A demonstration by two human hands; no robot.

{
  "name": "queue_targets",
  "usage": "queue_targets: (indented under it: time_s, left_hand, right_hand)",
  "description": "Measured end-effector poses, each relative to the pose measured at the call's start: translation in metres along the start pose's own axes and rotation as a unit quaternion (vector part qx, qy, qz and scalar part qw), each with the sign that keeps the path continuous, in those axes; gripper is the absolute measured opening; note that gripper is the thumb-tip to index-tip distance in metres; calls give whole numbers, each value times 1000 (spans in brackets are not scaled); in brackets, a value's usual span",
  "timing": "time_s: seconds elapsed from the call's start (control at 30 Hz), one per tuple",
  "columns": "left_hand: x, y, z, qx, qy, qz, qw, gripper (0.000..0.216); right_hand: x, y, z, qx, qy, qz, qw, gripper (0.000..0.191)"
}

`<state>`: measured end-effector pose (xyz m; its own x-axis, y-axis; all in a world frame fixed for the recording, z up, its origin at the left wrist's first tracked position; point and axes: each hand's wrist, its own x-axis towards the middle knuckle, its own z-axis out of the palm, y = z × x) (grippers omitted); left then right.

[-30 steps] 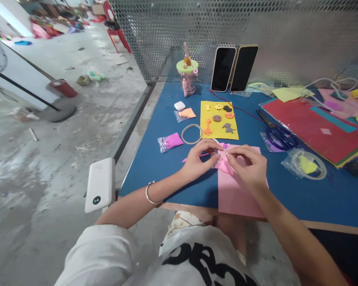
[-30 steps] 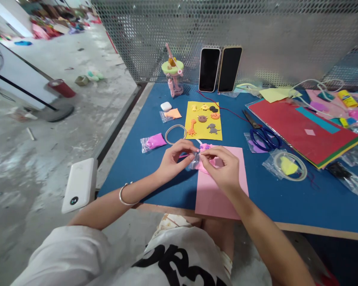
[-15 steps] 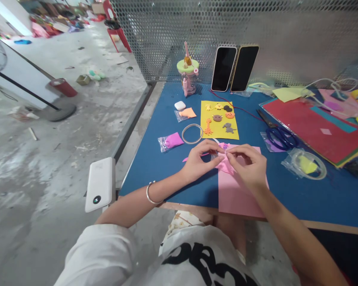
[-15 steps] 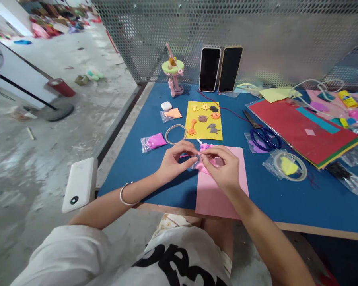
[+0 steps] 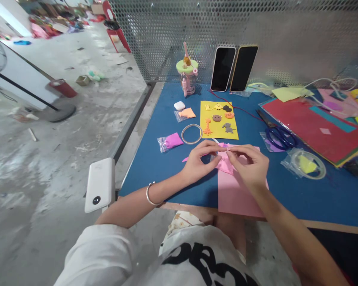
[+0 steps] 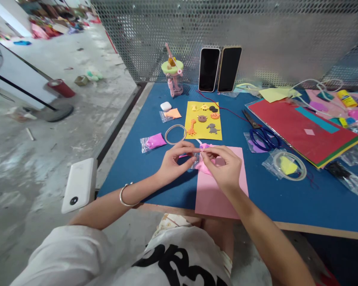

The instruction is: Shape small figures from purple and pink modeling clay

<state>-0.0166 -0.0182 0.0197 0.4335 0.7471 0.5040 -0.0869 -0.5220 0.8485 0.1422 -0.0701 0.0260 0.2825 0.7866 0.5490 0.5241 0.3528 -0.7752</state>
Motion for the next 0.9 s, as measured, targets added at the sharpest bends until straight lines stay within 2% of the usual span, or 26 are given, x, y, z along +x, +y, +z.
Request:
queue_targets:
  time_s: [0.13, 0.33, 0.9]
  left_hand:
    - [-1, 0, 0, 29, -10, -4, 1000, 23]
    - [-1, 2, -1, 101, 16, -2, 995, 22]
    - [-1, 2, -1, 81, 9, 3, 997, 29]
  right_hand:
    - [1, 1, 0, 0, 1, 1, 1000, 6]
    - [2, 5, 1, 0, -3, 6, 1000, 5]
    - [1, 5, 1, -16, -22, -26, 999, 7]
